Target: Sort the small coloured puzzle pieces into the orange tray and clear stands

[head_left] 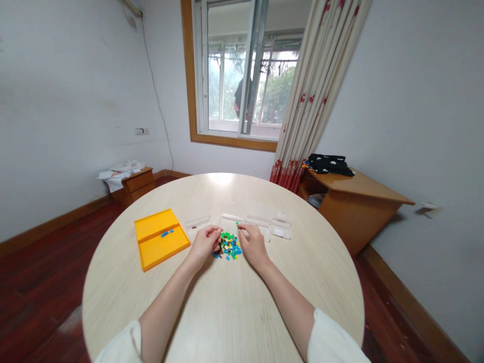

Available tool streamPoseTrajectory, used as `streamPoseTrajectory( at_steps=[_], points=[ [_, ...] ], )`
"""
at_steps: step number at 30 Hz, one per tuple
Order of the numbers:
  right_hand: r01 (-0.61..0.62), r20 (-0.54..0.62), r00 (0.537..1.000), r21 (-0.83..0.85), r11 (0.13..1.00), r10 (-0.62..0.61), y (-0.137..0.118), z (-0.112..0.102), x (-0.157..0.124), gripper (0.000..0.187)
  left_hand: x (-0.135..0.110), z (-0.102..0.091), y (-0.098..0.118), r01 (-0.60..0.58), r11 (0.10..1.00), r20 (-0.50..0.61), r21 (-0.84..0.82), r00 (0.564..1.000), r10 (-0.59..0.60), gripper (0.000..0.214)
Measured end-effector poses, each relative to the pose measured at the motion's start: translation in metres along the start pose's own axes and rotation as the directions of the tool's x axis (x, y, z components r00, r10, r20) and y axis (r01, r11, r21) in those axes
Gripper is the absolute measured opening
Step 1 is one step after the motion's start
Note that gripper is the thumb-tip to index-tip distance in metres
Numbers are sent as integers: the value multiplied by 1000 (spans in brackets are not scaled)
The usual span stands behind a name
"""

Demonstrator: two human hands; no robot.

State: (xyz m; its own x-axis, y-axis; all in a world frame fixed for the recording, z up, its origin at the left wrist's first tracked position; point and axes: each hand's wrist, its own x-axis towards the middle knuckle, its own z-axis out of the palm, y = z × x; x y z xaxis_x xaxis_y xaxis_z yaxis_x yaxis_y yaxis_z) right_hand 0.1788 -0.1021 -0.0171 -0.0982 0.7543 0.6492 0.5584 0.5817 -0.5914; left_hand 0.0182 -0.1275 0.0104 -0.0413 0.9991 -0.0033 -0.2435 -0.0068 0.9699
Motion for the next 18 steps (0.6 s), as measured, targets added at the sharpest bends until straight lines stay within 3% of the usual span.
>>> streamPoseTrajectory(
  at_steps=[6,14,18],
  points=[
    [-54,81,995,-105,993,63,6,4,-1,33,-1,-1,4,-11,1000,-6,3,1000,11,44],
    [-51,57,997,-78,996,55,1,1,-2,30,1,-5,7,-43,999,-80,-31,996,40,46],
    [-2,128,992,-106,994,16,-1,-2,-3,31,1,-7,8,-41,998,-117,-38,992,37,47]
  ],
)
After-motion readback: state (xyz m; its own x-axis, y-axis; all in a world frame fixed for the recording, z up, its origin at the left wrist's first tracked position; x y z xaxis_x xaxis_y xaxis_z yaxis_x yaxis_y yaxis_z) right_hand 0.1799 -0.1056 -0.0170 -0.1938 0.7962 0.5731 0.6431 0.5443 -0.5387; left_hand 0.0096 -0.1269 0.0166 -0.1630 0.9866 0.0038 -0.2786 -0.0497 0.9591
